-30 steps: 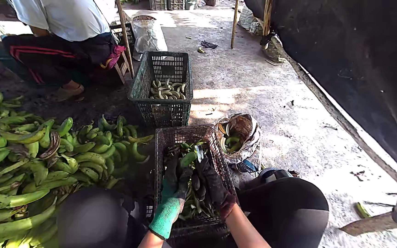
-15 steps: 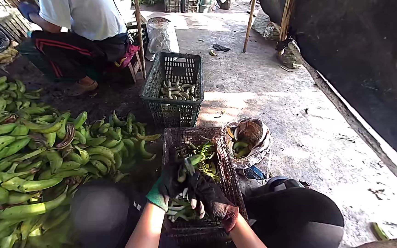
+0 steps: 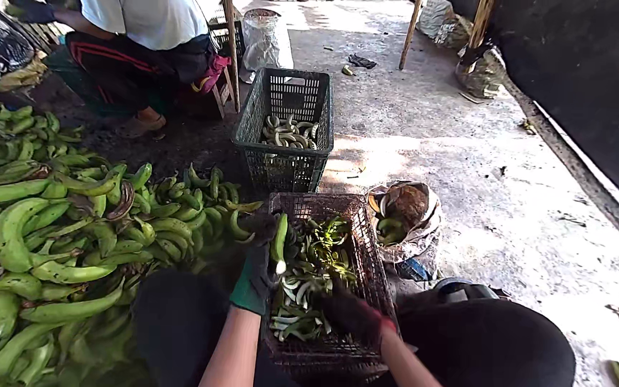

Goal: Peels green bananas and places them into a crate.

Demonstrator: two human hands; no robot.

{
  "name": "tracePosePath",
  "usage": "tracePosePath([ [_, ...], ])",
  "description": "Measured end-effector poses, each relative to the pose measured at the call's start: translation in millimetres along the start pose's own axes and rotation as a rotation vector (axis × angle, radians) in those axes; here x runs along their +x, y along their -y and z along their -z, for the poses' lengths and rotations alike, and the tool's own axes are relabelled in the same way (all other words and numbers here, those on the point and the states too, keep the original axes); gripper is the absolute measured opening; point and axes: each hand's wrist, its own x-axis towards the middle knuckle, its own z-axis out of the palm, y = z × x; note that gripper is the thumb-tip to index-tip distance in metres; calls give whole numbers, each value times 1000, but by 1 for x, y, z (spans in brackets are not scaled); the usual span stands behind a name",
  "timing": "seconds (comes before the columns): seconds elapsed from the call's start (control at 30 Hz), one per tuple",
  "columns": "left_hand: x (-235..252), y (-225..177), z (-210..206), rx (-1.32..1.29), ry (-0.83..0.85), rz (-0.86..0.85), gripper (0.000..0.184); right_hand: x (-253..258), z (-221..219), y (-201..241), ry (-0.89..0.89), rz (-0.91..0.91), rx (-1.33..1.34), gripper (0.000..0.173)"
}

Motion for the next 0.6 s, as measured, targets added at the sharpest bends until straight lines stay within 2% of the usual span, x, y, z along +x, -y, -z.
tracePosePath([
  [0.03, 5, -3, 0, 0, -10, -20, 36, 6, -11, -5, -61, 61, -4, 72],
  [0.1, 4, 1, 6, 117, -84, -95, 32, 5, -25, -5, -211, 386, -24, 55],
  [0.17, 9, 9, 11, 209, -113, -160, 26, 8, -28, 3, -265, 643, -161, 45],
  [0.23, 12, 15, 5, 241, -97, -143, 27, 13, -28, 16, -318, 675, -423, 43],
  [0.3, 5, 23, 1, 297, -84, -81, 29, 23, -24, 30, -540, 678, -597, 42],
  [0.33, -2, 25, -3, 360, -102, -50, 31, 31, -15, 39, -658, 655, -653, 45],
  [0.4, -15, 25, -12, 423, -119, -17, 33, 45, 8, 53, -767, 558, -588, 42],
  [0.5, -5, 21, -3, 427, -111, -111, 32, 38, 4, 43, -676, 581, -438, 43],
  [0.57, 10, 22, 10, 402, -95, -187, 33, 26, -29, 14, -608, 741, -403, 42],
  [0.6, 19, 24, 9, 387, -95, -233, 29, 26, -39, 5, -630, 834, -400, 38],
])
